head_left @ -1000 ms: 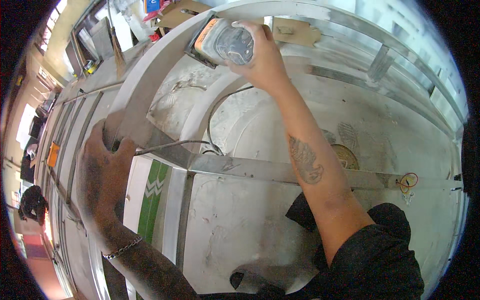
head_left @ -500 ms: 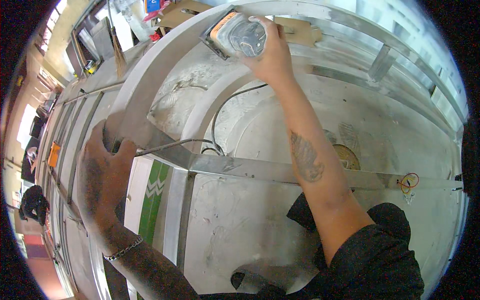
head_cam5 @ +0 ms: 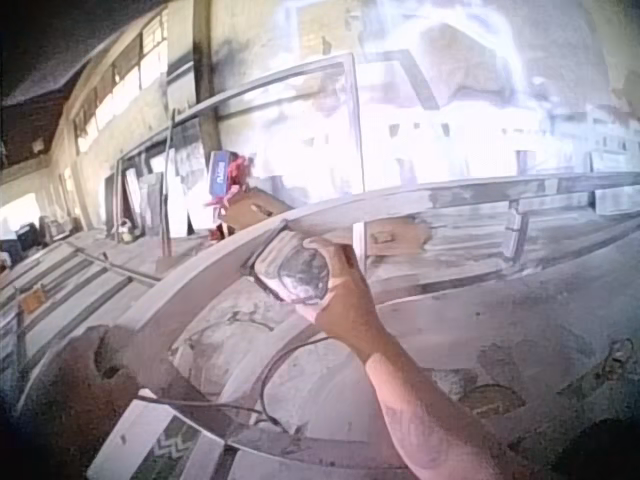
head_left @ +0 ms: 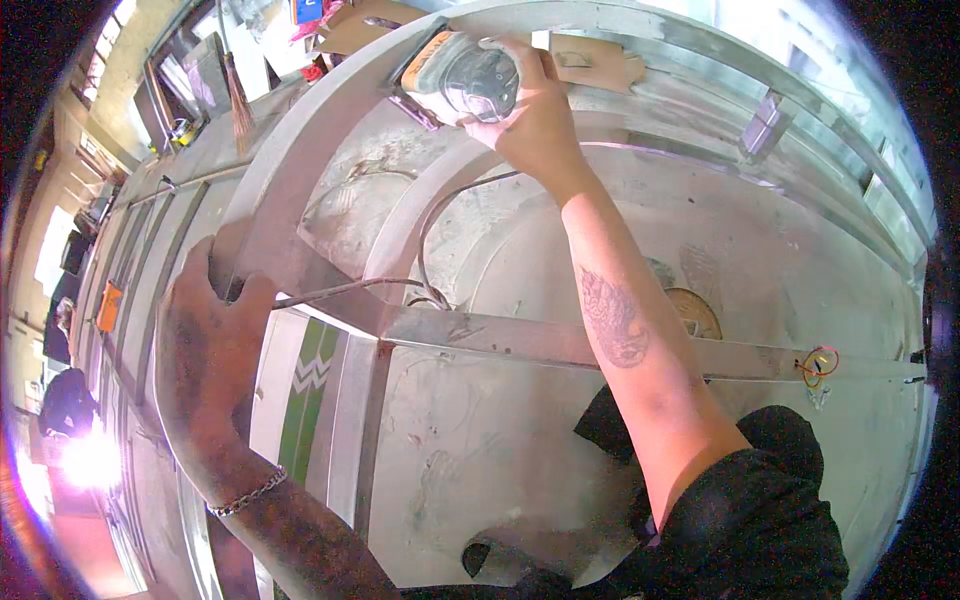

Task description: The person sands a curved frame structure using an electric palm sander.

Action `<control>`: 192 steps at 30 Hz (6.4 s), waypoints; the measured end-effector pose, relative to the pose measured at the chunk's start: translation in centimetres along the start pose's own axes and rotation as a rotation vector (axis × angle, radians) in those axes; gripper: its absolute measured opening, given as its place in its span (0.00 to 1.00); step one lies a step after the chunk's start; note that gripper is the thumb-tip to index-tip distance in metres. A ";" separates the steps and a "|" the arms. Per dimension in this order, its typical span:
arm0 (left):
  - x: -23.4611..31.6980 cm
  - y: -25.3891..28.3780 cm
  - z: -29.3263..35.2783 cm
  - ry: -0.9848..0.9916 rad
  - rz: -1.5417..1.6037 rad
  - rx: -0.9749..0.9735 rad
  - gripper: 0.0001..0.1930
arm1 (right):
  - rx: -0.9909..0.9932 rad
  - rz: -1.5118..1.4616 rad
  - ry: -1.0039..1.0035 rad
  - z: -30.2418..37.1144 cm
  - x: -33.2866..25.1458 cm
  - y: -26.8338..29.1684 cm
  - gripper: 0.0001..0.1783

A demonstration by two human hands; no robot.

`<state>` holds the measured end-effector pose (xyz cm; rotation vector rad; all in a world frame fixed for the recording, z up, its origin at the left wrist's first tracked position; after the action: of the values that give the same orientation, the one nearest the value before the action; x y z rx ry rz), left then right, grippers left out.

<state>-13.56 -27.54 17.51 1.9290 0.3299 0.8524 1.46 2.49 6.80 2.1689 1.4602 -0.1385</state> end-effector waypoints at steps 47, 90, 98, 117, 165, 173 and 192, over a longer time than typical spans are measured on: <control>-1.2 0.6 -0.1 -0.043 -0.009 -0.025 0.35 | 0.136 0.193 -0.132 -0.8 3.6 -1.2 0.52; -0.7 0.3 -0.7 0.034 -0.002 -0.039 0.32 | -0.089 -0.109 0.036 1.5 -3.3 0.1 0.50; -0.1 1.3 0.4 0.020 -0.023 0.028 0.34 | 0.002 -0.059 -0.007 0.2 -2.5 -0.7 0.48; -0.7 0.0 -0.4 -0.006 0.024 -0.010 0.33 | -0.046 -0.049 -0.008 0.6 -1.7 -0.6 0.50; -0.8 0.8 -0.4 0.003 -0.030 -0.017 0.34 | 0.031 -0.055 0.053 0.1 -2.3 -0.9 0.47; 0.4 0.4 0.1 0.027 -0.069 0.018 0.32 | 0.001 0.074 -0.110 -0.8 0.0 -0.4 0.49; -0.5 0.3 -0.3 -0.010 -0.003 -0.006 0.33 | -0.028 -0.088 0.033 0.7 -2.9 -0.6 0.51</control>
<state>-14.17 -27.74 17.69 1.9265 0.3244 0.8402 -0.16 -0.02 7.03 2.0945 1.5675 -0.1133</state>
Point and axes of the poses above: each hand's wrist, its own z-axis away from the middle knuckle, its own y-axis out of the back of the hand, x = y × z, the point moved 1 cm from there along -z, towards the middle knuckle, and after that the axes turned 14 degrees about z, right-handed, at the moved point
